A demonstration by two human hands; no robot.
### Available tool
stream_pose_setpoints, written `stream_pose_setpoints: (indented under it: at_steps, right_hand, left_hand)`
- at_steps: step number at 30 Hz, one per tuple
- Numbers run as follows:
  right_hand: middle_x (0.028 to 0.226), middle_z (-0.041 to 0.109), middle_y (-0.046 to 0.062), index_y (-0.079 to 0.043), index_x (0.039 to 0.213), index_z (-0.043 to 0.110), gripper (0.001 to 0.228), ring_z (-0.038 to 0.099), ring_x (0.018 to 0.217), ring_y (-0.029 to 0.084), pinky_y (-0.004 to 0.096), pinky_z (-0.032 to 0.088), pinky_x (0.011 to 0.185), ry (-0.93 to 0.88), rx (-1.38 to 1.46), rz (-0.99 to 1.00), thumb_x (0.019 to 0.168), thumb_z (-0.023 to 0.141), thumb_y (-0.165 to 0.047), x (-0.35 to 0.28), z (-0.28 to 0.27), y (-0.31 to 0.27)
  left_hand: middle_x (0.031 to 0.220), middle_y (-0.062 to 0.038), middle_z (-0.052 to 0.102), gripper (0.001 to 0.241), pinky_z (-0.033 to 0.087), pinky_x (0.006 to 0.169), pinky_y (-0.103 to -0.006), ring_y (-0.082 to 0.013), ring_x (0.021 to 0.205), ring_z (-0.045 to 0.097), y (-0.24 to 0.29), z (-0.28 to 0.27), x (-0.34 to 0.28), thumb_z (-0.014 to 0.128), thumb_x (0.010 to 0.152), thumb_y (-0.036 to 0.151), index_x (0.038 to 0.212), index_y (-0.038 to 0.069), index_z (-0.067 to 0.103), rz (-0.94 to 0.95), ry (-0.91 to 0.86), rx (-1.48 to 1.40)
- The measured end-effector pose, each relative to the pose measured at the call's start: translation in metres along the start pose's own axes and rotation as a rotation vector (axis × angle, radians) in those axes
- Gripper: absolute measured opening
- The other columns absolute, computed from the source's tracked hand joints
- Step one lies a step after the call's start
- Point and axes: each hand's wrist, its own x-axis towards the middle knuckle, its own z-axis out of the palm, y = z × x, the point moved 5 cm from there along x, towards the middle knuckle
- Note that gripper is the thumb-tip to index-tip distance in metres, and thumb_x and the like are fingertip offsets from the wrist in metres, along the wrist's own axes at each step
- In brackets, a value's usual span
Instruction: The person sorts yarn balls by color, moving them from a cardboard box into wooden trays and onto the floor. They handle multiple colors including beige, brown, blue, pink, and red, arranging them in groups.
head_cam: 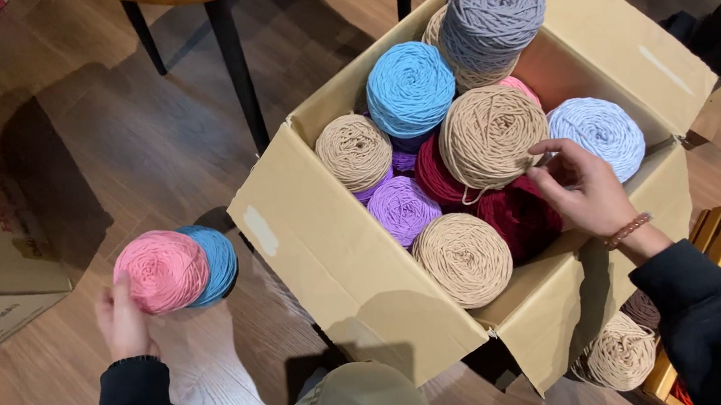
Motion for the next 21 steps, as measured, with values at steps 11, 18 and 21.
stream_pose_setpoints:
  at_steps: [11, 18, 21]
  right_hand:
    - [0.087, 0.074, 0.01, -0.015, 0.127, 0.072, 0.027, 0.071, 0.081, 0.025, 0.04, 0.055, 0.08, 0.157, -0.101, 0.023, 0.1, 0.074, -0.021, -0.013, -0.059, 0.05]
    - [0.111, 0.071, 0.012, -0.016, 0.112, 0.076, 0.027, 0.069, 0.109, 0.036, 0.047, 0.055, 0.098, 0.444, -0.603, -0.271, 0.091, 0.078, -0.033, -0.039, -0.082, 0.099]
    - [0.12, 0.068, 0.013, -0.018, 0.101, 0.074, 0.023, 0.067, 0.114, 0.037, 0.046, 0.053, 0.1, 0.596, -0.5, -0.273, 0.082, 0.081, -0.03, -0.034, -0.073, 0.135]
  left_hand:
    - [0.112, -0.011, 0.072, 0.028, 0.053, 0.098, -0.038, -0.0269, 0.108, 0.069, 0.175, 0.261, -0.148, 0.076, 0.098, 0.011, 0.126, 0.008, 0.071, 0.92, -0.651, 0.07]
    - [0.076, 0.009, 0.075, 0.015, 0.06, 0.068, -0.0306, -0.0114, 0.07, 0.075, 0.182, 0.477, -0.252, 0.075, 0.086, 0.035, 0.098, 0.026, 0.073, 1.097, -1.212, 0.46]
    - [0.08, 0.004, 0.076, 0.014, 0.06, 0.085, -0.0442, -0.0266, 0.089, 0.078, 0.208, 0.516, -0.278, 0.072, 0.084, 0.038, 0.092, 0.027, 0.073, 1.254, -1.014, 0.66]
